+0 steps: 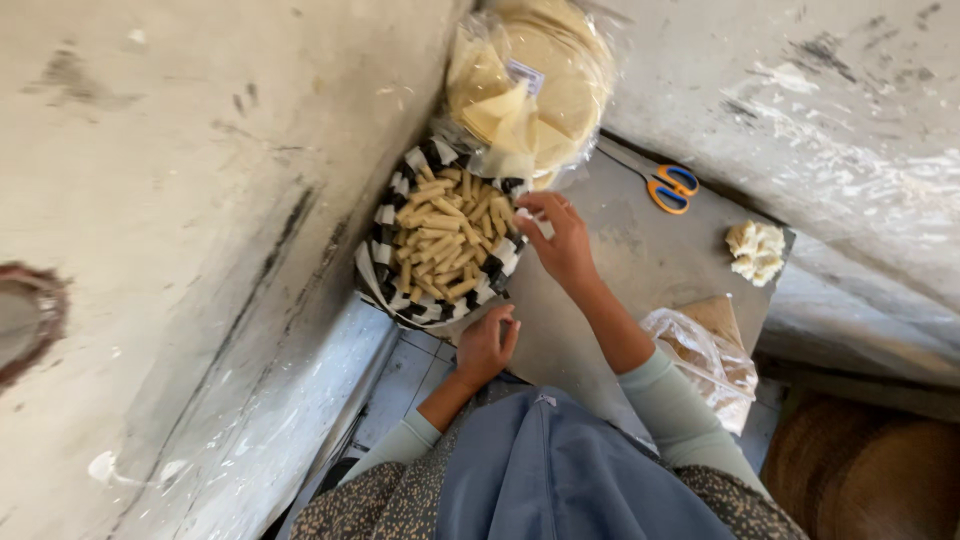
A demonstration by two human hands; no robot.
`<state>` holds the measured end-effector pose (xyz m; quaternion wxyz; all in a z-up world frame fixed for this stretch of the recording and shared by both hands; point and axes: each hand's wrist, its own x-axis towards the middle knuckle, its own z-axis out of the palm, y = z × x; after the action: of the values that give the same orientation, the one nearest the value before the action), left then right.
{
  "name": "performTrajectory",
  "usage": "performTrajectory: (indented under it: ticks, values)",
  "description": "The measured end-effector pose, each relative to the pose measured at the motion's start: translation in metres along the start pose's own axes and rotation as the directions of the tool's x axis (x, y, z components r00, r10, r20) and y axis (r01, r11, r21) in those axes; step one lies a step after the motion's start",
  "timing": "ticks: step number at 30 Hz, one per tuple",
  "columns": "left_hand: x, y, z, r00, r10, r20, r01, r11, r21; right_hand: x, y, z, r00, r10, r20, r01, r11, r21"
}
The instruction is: The person folds thin wrappers around small food rolls by hand on a table and places the finished items into a striped basket.
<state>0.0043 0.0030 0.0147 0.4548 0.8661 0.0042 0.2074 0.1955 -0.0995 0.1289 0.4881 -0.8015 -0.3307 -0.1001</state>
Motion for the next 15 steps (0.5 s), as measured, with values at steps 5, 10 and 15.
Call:
performTrajectory:
  ticks: [5,10,15]
  values:
    - [0.001,0.001,-0.004,0.999,0.027,0.023,-0.028,0.999,0.042,0.08,0.034,0.032,0.98,0.197,0.024,-0.197,0.98,-0.015]
    - [0.001,-0.002,-0.008,0.997,0.07,0.012,-0.071,0.996,0.063,0.115,0.059,0.064,0.998,0.005,0.059,0.004,0.987,-0.158]
    - [-0.003,-0.005,-0.008,0.995,0.093,0.026,-0.094,0.993,0.076,0.115,0.088,0.087,0.996,-0.004,0.087,0.038,0.921,-0.388]
